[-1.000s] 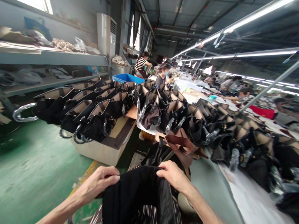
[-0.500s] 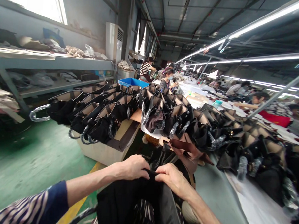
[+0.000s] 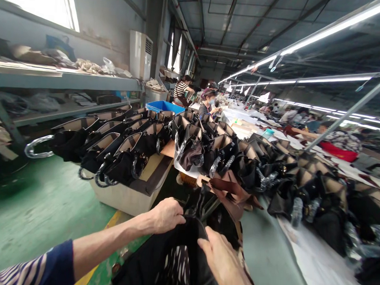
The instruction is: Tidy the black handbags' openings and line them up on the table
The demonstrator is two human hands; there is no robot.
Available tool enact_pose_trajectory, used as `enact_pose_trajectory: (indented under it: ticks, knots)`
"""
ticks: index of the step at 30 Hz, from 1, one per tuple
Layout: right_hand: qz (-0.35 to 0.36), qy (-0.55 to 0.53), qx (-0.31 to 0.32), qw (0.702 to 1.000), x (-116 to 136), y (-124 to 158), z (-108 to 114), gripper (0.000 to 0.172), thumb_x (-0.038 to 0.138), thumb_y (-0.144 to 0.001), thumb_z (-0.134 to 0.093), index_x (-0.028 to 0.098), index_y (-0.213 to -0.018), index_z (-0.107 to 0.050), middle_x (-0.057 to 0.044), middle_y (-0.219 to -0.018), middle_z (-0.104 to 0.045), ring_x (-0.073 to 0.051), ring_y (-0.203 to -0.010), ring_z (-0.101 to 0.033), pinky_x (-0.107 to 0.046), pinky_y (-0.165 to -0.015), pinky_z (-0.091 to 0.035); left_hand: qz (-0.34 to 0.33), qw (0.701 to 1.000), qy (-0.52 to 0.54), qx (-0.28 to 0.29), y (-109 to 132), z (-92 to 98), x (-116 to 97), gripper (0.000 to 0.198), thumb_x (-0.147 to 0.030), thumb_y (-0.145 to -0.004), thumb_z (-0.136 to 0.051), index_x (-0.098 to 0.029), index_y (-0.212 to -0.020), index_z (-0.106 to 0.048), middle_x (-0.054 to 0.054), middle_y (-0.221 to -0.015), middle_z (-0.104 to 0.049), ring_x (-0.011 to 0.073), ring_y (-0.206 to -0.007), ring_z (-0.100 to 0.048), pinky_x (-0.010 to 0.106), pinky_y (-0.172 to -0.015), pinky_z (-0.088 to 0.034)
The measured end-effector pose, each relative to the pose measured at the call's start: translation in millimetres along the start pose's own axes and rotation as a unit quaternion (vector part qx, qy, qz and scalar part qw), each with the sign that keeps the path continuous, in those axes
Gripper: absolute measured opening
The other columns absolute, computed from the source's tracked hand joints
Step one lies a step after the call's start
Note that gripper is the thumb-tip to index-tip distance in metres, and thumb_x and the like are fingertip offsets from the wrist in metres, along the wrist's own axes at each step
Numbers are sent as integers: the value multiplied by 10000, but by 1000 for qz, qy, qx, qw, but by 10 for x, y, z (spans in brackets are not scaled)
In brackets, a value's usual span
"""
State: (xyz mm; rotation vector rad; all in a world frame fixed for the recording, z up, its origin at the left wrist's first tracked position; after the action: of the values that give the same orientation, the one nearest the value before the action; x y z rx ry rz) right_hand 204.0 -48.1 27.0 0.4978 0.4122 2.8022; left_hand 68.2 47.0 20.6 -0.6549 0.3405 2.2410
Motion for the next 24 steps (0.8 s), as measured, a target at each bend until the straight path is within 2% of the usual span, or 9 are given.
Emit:
enact_pose_trajectory:
  ticks: [4, 8, 12, 16, 21, 24]
  knots:
    - [-24, -4, -29, 999, 10, 34, 10, 383, 323, -867, -320, 171, -1153, -524, -111, -1075, -623, -217, -1037, -542, -272, -847, -379, -22, 997, -72, 6, 97, 50, -20, 285, -306, -797, -483, -149, -632, -655, 21, -550, -582, 110, -539, -503, 190, -511, -318]
    - [27, -64, -24, 997, 91, 58, 77, 290, 340, -850, -358, 233, -961, -604, -43, -960, -657, -188, -947, -566, -236, -762, -385, -39, 992, -124, -2, 136, 124, -88, 348, -524, -717, -568, -210, -837, -659, 29, -665, -653, 196, -660, -614, 214, -516, -370]
    - [83, -94, -31, 992, 161, 59, 120, 267, 342, -848, -357, 236, -773, -590, 5, -793, -658, -156, -808, -574, -221, -667, -360, -73, 975, -209, -4, 126, 130, -217, 286, -393, -840, -450, -200, -786, -653, 57, -705, -671, 235, -696, -640, 263, -560, -431]
    - [101, -93, 0, 991, 163, 8, 89, 283, 367, -845, -359, 215, -741, -574, 5, -778, -645, -164, -807, -565, -229, -649, -356, -67, 970, -232, 5, 87, 78, -247, 324, -337, -859, -407, -177, -746, -664, 88, -705, -673, 236, -701, -644, 287, -594, -465]
    - [84, -66, 30, 994, -16, -60, -64, 230, 324, -834, -379, 259, -854, -598, -1, -847, -664, -182, -862, -592, -253, -695, -392, -60, 972, -227, 27, -54, -2, -74, 301, -291, -843, -418, -174, -739, -676, 90, -726, -680, 248, -733, -651, 301, -617, -483]
    - [45, 7, -9, 999, -209, -82, -253, 251, 278, -835, -389, 281, -948, -614, -10, -900, -680, -187, -892, -609, -253, -738, -427, 0, 981, -193, 25, -69, 18, 170, 328, -369, -841, -427, -179, -749, -679, 88, -749, -684, 252, -764, -651, 303, -630, -492]
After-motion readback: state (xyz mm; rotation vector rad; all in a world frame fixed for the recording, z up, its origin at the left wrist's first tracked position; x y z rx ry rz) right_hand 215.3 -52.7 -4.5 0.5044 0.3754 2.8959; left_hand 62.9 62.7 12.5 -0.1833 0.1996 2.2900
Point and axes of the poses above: each hand's wrist, its own y-axis away from the middle knuckle, its own z-axis out of the back of the hand, x = y × z, the point moved 5 cm from there along -y, towards the middle knuckle
